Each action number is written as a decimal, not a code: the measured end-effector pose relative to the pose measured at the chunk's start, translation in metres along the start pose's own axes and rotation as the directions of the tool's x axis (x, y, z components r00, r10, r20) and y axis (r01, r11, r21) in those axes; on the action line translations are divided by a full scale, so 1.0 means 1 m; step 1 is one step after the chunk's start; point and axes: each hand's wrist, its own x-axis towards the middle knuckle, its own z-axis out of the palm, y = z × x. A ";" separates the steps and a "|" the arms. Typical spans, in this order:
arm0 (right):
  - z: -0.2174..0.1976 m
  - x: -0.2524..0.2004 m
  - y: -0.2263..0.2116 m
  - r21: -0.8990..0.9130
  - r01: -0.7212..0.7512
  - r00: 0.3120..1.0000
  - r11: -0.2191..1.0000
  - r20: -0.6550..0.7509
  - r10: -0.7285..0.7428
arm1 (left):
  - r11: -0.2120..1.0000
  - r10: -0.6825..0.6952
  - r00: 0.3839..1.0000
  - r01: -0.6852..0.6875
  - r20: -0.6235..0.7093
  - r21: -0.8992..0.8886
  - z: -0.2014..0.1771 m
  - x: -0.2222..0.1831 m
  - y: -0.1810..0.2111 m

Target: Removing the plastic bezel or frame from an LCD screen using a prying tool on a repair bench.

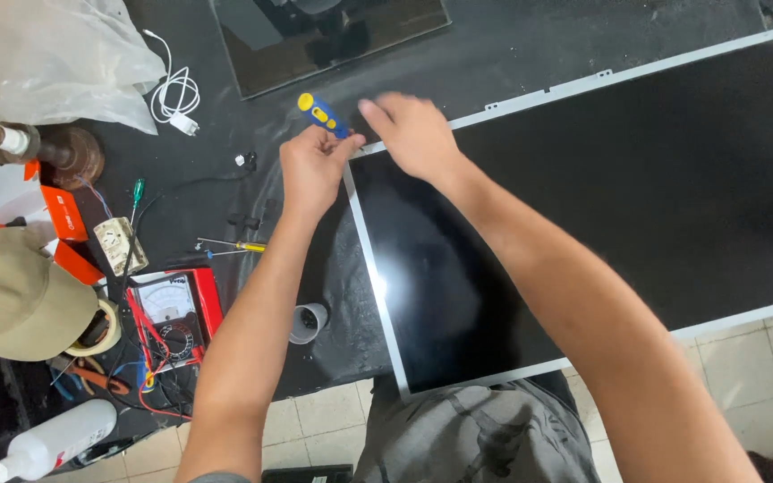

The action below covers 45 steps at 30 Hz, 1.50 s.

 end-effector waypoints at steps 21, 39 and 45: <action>-0.205 -0.164 0.353 0.850 -0.516 0.801 -0.101 0.521 0.295 | 0.995 -0.012 0.999 0.008 0.042 0.104 0.326 0.000 0.176; -0.299 -0.059 0.270 0.530 -0.153 0.988 0.834 0.078 0.132 | 0.962 -0.170 0.985 0.172 -0.028 0.213 0.351 0.013 0.151; -0.272 -0.014 0.199 -0.416 0.132 0.987 0.900 0.136 -0.082 | 0.828 -0.126 0.954 -0.050 0.271 0.559 0.337 0.023 0.146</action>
